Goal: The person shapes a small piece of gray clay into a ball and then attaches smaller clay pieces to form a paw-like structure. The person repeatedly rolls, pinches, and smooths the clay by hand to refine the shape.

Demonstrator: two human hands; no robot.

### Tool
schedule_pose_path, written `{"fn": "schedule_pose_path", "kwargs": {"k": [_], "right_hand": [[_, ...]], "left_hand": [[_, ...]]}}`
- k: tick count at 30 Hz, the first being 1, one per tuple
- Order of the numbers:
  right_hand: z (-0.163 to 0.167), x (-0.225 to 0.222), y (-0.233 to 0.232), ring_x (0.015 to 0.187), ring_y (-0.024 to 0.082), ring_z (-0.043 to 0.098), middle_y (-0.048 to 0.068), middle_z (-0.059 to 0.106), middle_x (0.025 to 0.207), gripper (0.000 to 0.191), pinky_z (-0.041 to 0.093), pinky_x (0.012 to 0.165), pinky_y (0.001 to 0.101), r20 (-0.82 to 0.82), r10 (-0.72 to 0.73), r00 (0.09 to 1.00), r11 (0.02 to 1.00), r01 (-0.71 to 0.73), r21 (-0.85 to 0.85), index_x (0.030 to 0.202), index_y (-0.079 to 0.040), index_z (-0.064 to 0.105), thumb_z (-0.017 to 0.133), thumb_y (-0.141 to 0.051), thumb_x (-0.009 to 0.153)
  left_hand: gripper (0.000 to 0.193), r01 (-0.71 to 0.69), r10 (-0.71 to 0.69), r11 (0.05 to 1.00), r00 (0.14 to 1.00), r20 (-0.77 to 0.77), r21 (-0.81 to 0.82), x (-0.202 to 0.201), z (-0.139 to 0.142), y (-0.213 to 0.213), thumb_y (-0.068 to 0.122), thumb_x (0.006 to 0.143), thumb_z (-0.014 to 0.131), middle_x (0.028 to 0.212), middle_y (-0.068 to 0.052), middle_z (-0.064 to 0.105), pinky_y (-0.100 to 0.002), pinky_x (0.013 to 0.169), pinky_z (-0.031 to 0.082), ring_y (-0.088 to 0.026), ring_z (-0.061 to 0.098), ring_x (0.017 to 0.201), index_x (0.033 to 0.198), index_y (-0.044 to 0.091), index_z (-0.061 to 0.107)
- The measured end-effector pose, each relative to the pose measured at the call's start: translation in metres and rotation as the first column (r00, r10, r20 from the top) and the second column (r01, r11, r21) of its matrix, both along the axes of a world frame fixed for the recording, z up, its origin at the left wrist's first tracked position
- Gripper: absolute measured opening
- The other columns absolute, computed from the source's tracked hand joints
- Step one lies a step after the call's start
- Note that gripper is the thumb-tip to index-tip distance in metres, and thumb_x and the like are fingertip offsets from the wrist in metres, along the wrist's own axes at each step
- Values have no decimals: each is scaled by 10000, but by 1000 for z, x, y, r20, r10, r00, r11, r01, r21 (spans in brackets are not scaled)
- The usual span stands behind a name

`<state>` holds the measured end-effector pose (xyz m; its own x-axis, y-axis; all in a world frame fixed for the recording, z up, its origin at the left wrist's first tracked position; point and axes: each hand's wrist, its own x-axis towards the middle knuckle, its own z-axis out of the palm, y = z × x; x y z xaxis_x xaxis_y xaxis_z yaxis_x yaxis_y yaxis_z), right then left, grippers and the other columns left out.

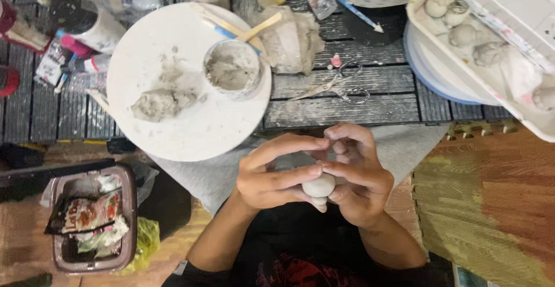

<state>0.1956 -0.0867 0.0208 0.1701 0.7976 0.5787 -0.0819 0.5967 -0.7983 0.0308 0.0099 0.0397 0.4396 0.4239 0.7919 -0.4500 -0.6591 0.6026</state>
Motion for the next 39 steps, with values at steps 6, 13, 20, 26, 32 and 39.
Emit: {"fn": "schedule_pose_path", "kwargs": {"k": [6, 13, 20, 26, 32, 39], "right_hand": [[-6, -5, 6, 1274, 268, 546, 172, 486, 1489, 460, 512, 1088, 412, -60, 54, 997, 998, -52, 37, 1252, -55, 748, 748, -433, 989], [-14, -3, 9, 1276, 252, 555, 150, 489, 1493, 468, 493, 1035, 373, -100, 149, 984, 987, -142, 74, 1302, -218, 771, 858, -423, 890], [-21, -2, 6, 1253, 265, 580, 154, 477, 1515, 464, 497, 1098, 410, -167, 166, 972, 986, -168, -2, 1285, -224, 785, 875, -400, 866], [-12, -2, 13, 1175, 216, 564, 131, 467, 1475, 506, 524, 1020, 354, -191, 160, 968, 987, -163, 0, 1348, -238, 740, 868, -381, 881], [0, -3, 28, 1132, 206, 582, 98, 492, 1396, 490, 629, 809, 310, 58, -341, 938, 908, 313, 279, 1269, -271, 713, 870, -345, 811], [2, 3, 15, 1222, 175, 537, 20, 447, 1314, 232, 570, 873, 351, 224, -442, 869, 865, 346, 362, 965, -249, 726, 893, -306, 814]], "left_hand": [[482, -26, 26, 1000, 999, -22, -2, -8, -1, -2, 237, 851, 857, 1304, -259, 652, -426, 949, 644, -370, 736, 1167, 1271, 68, 690], [550, -23, 22, 999, 1000, -21, -40, -6, -5, -13, 291, 806, 897, 1308, -209, 658, -454, 1008, 631, -369, 716, 1217, 1279, 103, 687], [563, 293, -282, 843, 955, 95, -452, -3, -6, -25, 178, 845, 879, 1367, -173, 649, -409, 1121, 590, -294, 662, 1276, 1377, 197, 693], [449, 496, -344, 533, 867, 361, -685, -1, -5, -34, -65, 904, 813, 1398, -219, 612, -408, 1060, 600, -299, 667, 1248, 1311, 104, 728], [391, 470, -89, 379, 876, 475, -797, 6, -1, -51, -180, 902, 741, 1396, -298, 613, -453, 1041, 602, -384, 689, 1233, 1244, 3, 685], [354, 445, -36, 388, 882, 469, -807, 2, 8, -71, -127, 934, 703, 1429, -316, 603, -481, 1086, 585, -397, 666, 1274, 1266, -14, 666]]}}
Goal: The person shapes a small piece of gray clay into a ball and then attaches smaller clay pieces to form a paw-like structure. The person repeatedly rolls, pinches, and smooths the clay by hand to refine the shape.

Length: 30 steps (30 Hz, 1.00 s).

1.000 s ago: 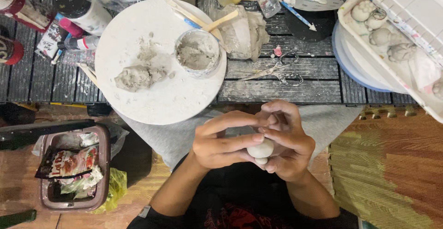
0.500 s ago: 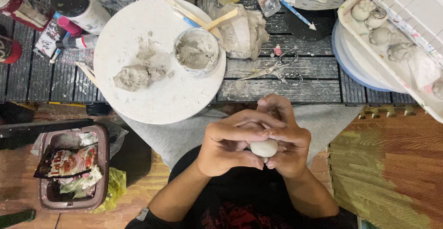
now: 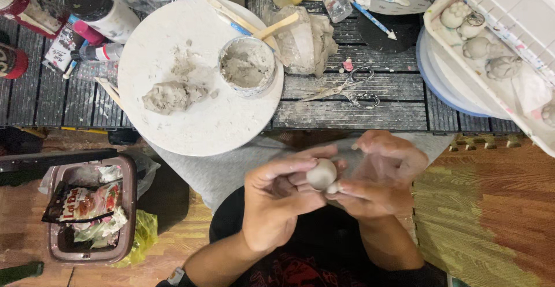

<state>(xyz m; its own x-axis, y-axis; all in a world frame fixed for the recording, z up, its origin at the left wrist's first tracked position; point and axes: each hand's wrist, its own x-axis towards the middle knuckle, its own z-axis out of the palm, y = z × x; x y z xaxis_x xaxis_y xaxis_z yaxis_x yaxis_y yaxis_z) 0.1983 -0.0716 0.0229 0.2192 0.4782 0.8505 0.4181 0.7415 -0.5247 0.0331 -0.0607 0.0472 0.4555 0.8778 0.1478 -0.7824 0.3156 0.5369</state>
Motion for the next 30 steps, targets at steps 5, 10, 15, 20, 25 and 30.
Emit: {"fn": "schedule_pose_path", "kwargs": {"k": [5, 10, 15, 20, 25, 30], "right_hand": [[-3, -4, 6, 1215, 156, 568, 8, 496, 1325, 211, 596, 829, 337, -153, 79, 985, 997, -82, -14, 921, -207, 723, 869, -321, 819], [-5, -5, 7, 1244, 127, 575, 4, 498, 1467, 215, 600, 859, 346, -248, 211, 946, 977, -215, 10, 934, -182, 719, 874, -311, 858], [-9, -8, 6, 1270, 170, 582, 37, 472, 1484, 191, 577, 845, 352, -299, 275, 914, 962, -258, 95, 889, -158, 709, 847, -286, 860], [-10, -11, 5, 1220, 144, 584, 26, 481, 1490, 186, 581, 832, 330, -303, 272, 913, 961, -245, 125, 882, -141, 702, 827, -279, 881], [-12, -15, 2, 1251, 169, 573, 33, 475, 1515, 173, 576, 840, 350, -363, 309, 879, 951, -295, 96, 955, -168, 731, 833, -296, 896], [-16, -20, 2, 1197, 184, 571, 59, 466, 1528, 203, 550, 840, 343, -537, 469, 701, 861, -497, 102, 1053, -216, 776, 856, -270, 874]], "left_hand": [[269, -64, 65, 998, 998, 4, -12, 4, 2, -6, -89, 1003, 694, 1394, -328, 636, -496, 1112, 578, -403, 680, 1256, 1266, -38, 670], [377, -2, -1, 996, 1000, -26, -92, 1, 5, -12, -90, 927, 738, 1320, -315, 653, -484, 1035, 595, -386, 708, 1168, 1297, -63, 669], [317, -51, 49, 998, 994, -99, -21, 0, 4, -19, -95, 930, 767, 1326, -310, 670, -429, 1045, 594, -337, 710, 1179, 1241, -67, 714], [321, -69, 67, 997, 996, -66, -17, 4, 3, -24, -104, 926, 769, 1331, -305, 670, -411, 1034, 598, -325, 711, 1180, 1237, -40, 717], [342, -89, 88, 996, 994, -67, 0, 5, 3, -23, -111, 929, 753, 1345, -315, 658, -417, 1046, 588, -331, 701, 1190, 1261, -42, 717], [302, -24, 24, 1000, 1000, 9, -12, 4, 5, -18, -33, 979, 737, 1418, -285, 602, -446, 1090, 580, -358, 689, 1239, 1277, -39, 690]]}}
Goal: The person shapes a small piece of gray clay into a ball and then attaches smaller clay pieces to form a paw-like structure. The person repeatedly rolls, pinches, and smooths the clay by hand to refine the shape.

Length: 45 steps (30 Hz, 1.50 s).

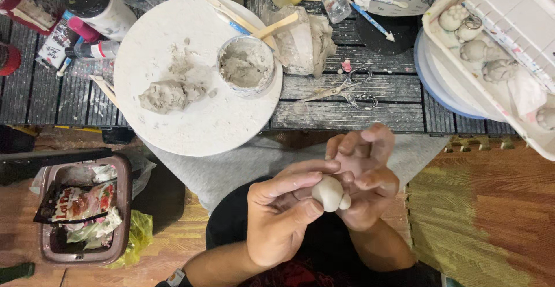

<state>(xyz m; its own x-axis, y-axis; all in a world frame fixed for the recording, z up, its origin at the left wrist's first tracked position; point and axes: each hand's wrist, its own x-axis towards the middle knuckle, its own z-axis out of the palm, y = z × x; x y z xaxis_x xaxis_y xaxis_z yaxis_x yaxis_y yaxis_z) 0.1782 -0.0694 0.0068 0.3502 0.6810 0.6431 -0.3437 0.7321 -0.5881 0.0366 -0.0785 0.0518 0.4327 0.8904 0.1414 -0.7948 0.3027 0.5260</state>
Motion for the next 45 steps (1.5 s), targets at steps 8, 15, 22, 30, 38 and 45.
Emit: {"fn": "schedule_pose_path", "kwargs": {"k": [8, 15, 22, 30, 38, 45], "right_hand": [[6, 5, -3, 1306, 191, 444, 43, 401, 1563, 133, 391, 1015, 412, -159, 310, 937, 944, -323, -68, 1028, -263, 824, 860, -231, 904], [10, 1, -6, 1374, 238, 424, 104, 348, 1626, 312, 393, 1078, 459, -159, 286, 945, 948, -303, -98, 1199, -244, 768, 841, -245, 896], [8, 3, -9, 1343, 245, 394, 100, 323, 1565, 320, 355, 1081, 422, -276, 506, 817, 837, -542, -72, 1196, -260, 760, 847, -237, 889], [23, -3, -15, 1427, 303, 327, 179, 180, 1632, 474, 261, 1237, 479, -518, 640, 568, 644, -764, -42, 1134, -257, 692, 937, -213, 731], [26, -6, -11, 1412, 347, 393, 218, 237, 1617, 458, 384, 1193, 506, -399, 529, 749, 782, -613, -115, 1223, -197, 683, 885, -339, 838], [33, 11, -9, 1374, 238, 491, 81, 454, 1525, 334, 494, 1083, 418, 455, -360, 815, 929, 355, 101, 1092, -242, 762, 873, -415, 830]], "left_hand": [[300, 62, -62, 998, 997, 50, 4, 0, -6, -1, 7, 1016, 741, 1363, -288, 644, -472, 1067, 576, -367, 696, 1190, 1306, -52, 693], [285, -5, 5, 1000, 999, -32, 8, 2, -13, -3, 18, 992, 754, 1365, -283, 655, -469, 1110, 556, -353, 673, 1270, 1265, -50, 704], [302, 132, -128, 989, 989, -72, 63, -3, -11, 5, 51, 1013, 746, 1400, -258, 659, -412, 1074, 555, -329, 677, 1268, 1303, -21, 705], [276, 218, -129, 908, 958, -255, 359, -17, -2, 16, 118, 1039, 770, 1323, -215, 711, -398, 1122, 580, -317, 695, 1285, 1301, 50, 719], [320, 258, -258, 966, 964, 59, 24, -3, -8, 16, 107, 1082, 672, 1379, -269, 652, -427, 1095, 564, -344, 673, 1234, 1374, -21, 647], [402, 360, -312, 893, 927, 208, -269, -2, -17, 16, 131, 1088, 607, 1402, -289, 608, -447, 1076, 576, -349, 667, 1245, 1403, -114, 558]]}}
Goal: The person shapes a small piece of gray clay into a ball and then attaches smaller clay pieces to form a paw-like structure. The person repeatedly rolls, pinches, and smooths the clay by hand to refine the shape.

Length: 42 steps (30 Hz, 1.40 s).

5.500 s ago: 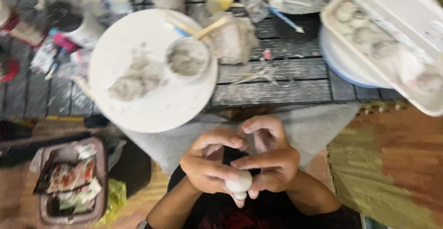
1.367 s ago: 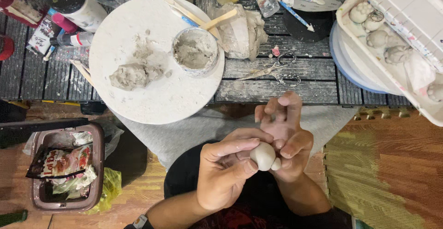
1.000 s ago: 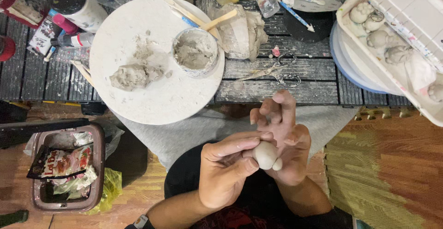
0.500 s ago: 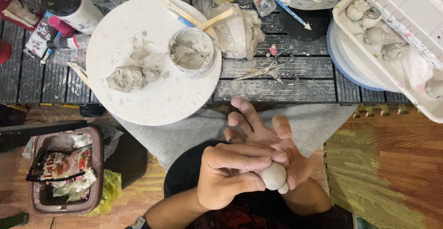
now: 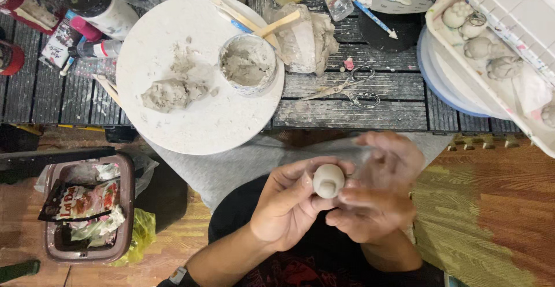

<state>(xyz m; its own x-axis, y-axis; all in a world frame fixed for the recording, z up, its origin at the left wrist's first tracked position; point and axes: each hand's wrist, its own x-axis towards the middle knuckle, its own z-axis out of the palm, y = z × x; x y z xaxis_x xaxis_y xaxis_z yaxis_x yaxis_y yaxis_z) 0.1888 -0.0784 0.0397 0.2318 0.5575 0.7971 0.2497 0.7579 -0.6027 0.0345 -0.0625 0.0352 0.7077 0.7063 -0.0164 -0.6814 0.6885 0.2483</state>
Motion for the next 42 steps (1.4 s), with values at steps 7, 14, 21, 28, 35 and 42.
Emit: {"fn": "schedule_pose_path", "kwargs": {"k": [7, 14, 21, 28, 35, 42], "right_hand": [[6, 4, -11, 1393, 240, 466, 13, 471, 1409, 280, 489, 1041, 457, 296, -364, 883, 931, 352, 96, 1054, -312, 776, 762, -547, 903], [-1, 9, -4, 1308, 275, 496, 83, 496, 1348, 384, 515, 976, 508, 289, -322, 902, 945, 288, 156, 1045, -280, 757, 698, -629, 896], [-5, 9, -3, 1292, 291, 502, 92, 500, 1344, 435, 539, 941, 542, 331, -438, 836, 896, 373, 242, 1042, -288, 735, 631, -693, 919], [-3, 19, 1, 1211, 309, 551, 105, 489, 1388, 512, 545, 816, 506, 408, -562, 719, 814, 390, 431, 1088, -297, 728, 584, -757, 916], [-1, 29, 10, 1074, 339, 619, 188, 575, 1332, 633, 524, 733, 449, 439, -545, 715, 823, 356, 442, 1056, -225, 751, 575, -810, 889], [0, 24, 16, 1137, 341, 584, 193, 533, 1336, 686, 524, 805, 492, 312, -458, 833, 845, 299, 443, 1150, -172, 739, 592, -796, 906]], "left_hand": [[349, -43, 43, 999, 999, -18, 5, 4, 0, 0, 124, 1072, 611, 1424, -252, 596, -444, 1106, 571, -361, 632, 1318, 1370, -59, 592], [338, -51, 51, 999, 999, 4, 19, 4, -7, -3, 115, 1078, 627, 1433, -273, 592, -442, 1085, 579, -370, 629, 1307, 1376, -45, 617], [334, -59, 57, 998, 997, 50, 34, 2, -15, -7, 88, 1086, 639, 1459, -304, 590, -402, 1051, 592, -335, 655, 1278, 1395, -37, 628], [326, -46, 45, 999, 998, 46, 19, -1, -15, -6, 87, 1086, 624, 1460, -300, 582, -428, 1075, 586, -324, 659, 1273, 1388, -37, 627], [348, -37, 37, 999, 999, 11, -22, 0, -6, 0, 147, 1099, 585, 1453, -277, 571, -436, 1099, 571, -342, 636, 1303, 1378, -61, 593], [398, -20, 20, 1000, 1000, 10, -24, -2, -3, 2, 158, 1090, 590, 1450, -297, 562, -439, 1098, 564, -375, 630, 1298, 1390, -102, 564]]}}
